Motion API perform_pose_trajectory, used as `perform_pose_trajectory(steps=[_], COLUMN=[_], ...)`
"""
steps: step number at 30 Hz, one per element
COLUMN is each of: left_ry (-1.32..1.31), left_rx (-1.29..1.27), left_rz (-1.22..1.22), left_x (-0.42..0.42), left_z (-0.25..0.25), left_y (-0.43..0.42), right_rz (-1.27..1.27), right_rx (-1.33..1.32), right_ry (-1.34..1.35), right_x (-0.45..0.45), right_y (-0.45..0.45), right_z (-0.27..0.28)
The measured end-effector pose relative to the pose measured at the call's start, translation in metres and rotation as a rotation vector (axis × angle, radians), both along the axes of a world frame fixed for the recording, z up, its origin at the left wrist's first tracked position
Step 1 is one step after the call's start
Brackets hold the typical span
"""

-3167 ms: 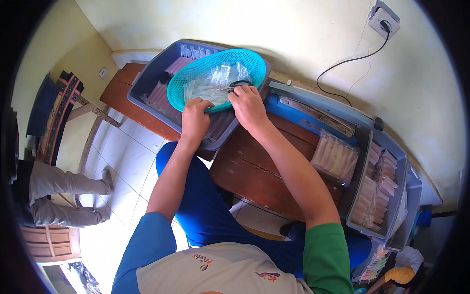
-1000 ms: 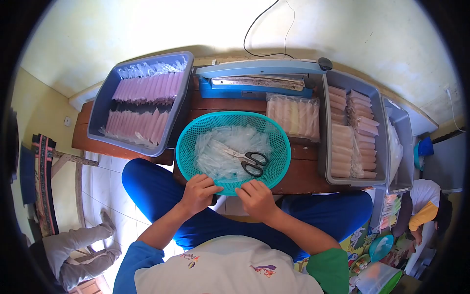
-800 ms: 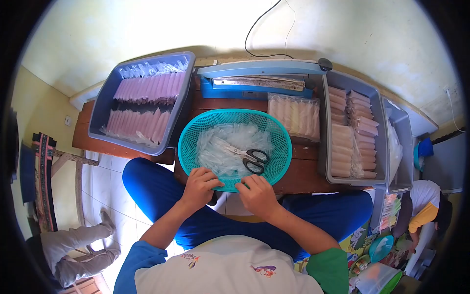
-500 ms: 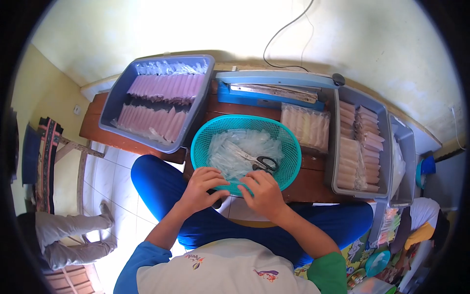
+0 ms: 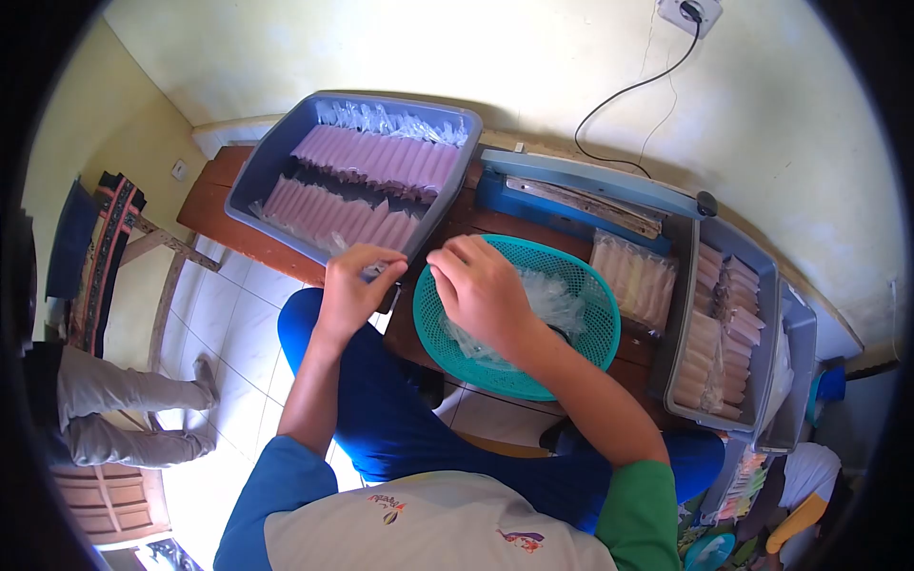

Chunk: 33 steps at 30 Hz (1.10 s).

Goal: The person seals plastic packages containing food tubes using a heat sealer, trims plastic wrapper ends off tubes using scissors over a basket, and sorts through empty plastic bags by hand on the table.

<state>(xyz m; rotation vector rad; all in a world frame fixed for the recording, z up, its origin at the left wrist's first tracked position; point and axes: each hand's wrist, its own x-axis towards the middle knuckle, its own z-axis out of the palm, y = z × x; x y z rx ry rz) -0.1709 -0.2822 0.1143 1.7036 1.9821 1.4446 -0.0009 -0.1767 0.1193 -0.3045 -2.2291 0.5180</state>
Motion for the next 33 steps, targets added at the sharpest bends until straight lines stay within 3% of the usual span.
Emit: perform_pose_trajectory(steps=[6, 8, 13, 16, 20, 27, 33], left_ry=[0.044, 0.196, 0.247, 0.321, 0.371, 0.460, 0.312], left_rx=[-0.212, -0.478, -0.594, -0.651, -0.812, -0.877, -0.892], left_rz=[0.038, 0.070, 0.055, 0.091, 0.091, 0.114, 0.126], left_x=[-0.036, -0.045, -0.053, -0.061, -0.063, -0.059, -0.059], left_z=[-0.019, -0.030, -0.045, -0.050, -0.051, -0.048, -0.039], left_y=[0.039, 0.047, 0.054, 0.064, 0.078, 0.078, 0.077], right_rz=[-0.009, 0.033, 0.082, -0.053, -0.053, -0.035, -0.034], right_rx=[0.052, 0.100, 0.081, 0.078, 0.052, 0.013, -0.049], right_ry=[-0.126, -0.121, -0.298, -0.952, -1.249, -1.179, -1.105], right_x=[-0.057, -0.073, -0.105, -0.129, -0.151, -0.158, -0.153], right_y=[0.042, 0.060, 0.086, 0.085, 0.087, 0.095, 0.098], right_z=[-0.031, -0.043, -0.056, -0.033, -0.016, -0.033, -0.030])
